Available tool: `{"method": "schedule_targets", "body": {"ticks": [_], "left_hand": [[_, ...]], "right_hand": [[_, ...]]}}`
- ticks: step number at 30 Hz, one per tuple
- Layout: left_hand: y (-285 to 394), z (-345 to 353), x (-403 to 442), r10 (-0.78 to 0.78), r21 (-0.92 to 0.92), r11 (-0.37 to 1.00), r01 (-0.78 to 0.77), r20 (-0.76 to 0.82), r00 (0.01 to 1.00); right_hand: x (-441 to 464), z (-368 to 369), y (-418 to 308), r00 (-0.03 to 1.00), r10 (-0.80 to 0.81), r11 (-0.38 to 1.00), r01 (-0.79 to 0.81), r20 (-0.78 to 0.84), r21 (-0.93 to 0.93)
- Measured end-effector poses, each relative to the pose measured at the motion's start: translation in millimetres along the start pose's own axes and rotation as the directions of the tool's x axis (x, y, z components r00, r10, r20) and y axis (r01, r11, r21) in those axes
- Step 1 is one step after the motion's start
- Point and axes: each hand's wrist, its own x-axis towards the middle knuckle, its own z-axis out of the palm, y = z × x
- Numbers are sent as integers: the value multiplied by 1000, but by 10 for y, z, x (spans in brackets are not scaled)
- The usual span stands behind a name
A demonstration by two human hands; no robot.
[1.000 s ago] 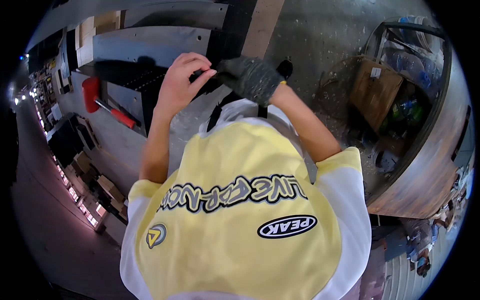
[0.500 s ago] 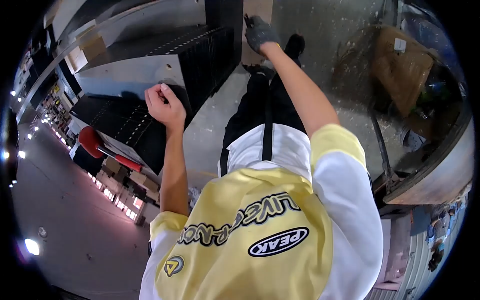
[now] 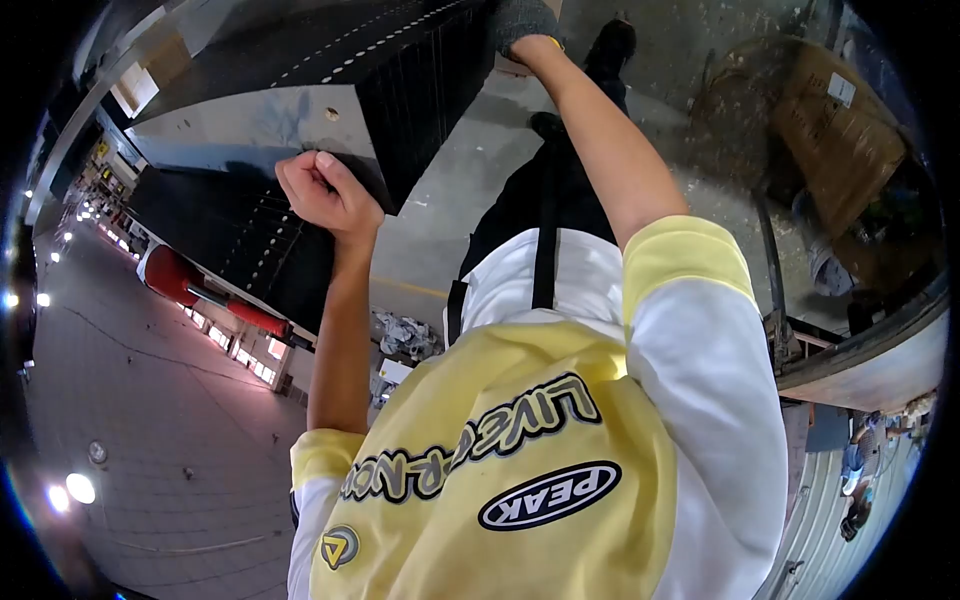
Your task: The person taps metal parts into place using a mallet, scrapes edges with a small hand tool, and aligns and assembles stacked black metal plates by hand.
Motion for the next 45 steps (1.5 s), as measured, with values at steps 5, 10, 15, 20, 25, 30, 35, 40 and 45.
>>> {"method": "schedule_targets", "body": {"ticks": [5, 10, 15, 20, 25, 30, 35, 40, 45], "left_hand": [[-15, 17, 2, 3, -27, 1000, -3, -12, 1000], [-62, 11, -11, 28, -30, 999, -29, -15, 999], [-45, 16, -11, 31, -35, 999, -32, -15, 999], [-85, 16, -12, 43, -16, 999, -43, 11, 999], [-60, 1, -22, 36, 8, 999, -37, 40, 999], [-61, 8, -30, 51, -2, 999, -50, 26, 998], [-78, 0, -45, 27, 1, 1000, -27, 39, 999], [-70, 28, -23, 46, 17, 999, -46, 7, 999], [-50, 22, -23, 64, 53, 996, -65, 12, 998]], "right_hand": [[28, 105, 88, 994, -11, 993, 24, -107, 118], [67, 24, -2, 999, -34, 999, 34, 2, -19], [-20, -129, -46, 977, -213, 975, 213, 1, 59], [-87, -403, -143, 990, -27, 984, 1, 142, 180], [200, 32, 55, 982, -187, 982, 187, 5, 9], [-162, -283, 49, 952, -305, 940, 297, 26, 167], [-41, -234, 73, 990, -142, 986, 140, 15, 88], [25, -92, 69, 966, -252, 967, 249, 56, 55], [-59, -228, 88, 925, -378, 922, 374, 26, 95]]}}
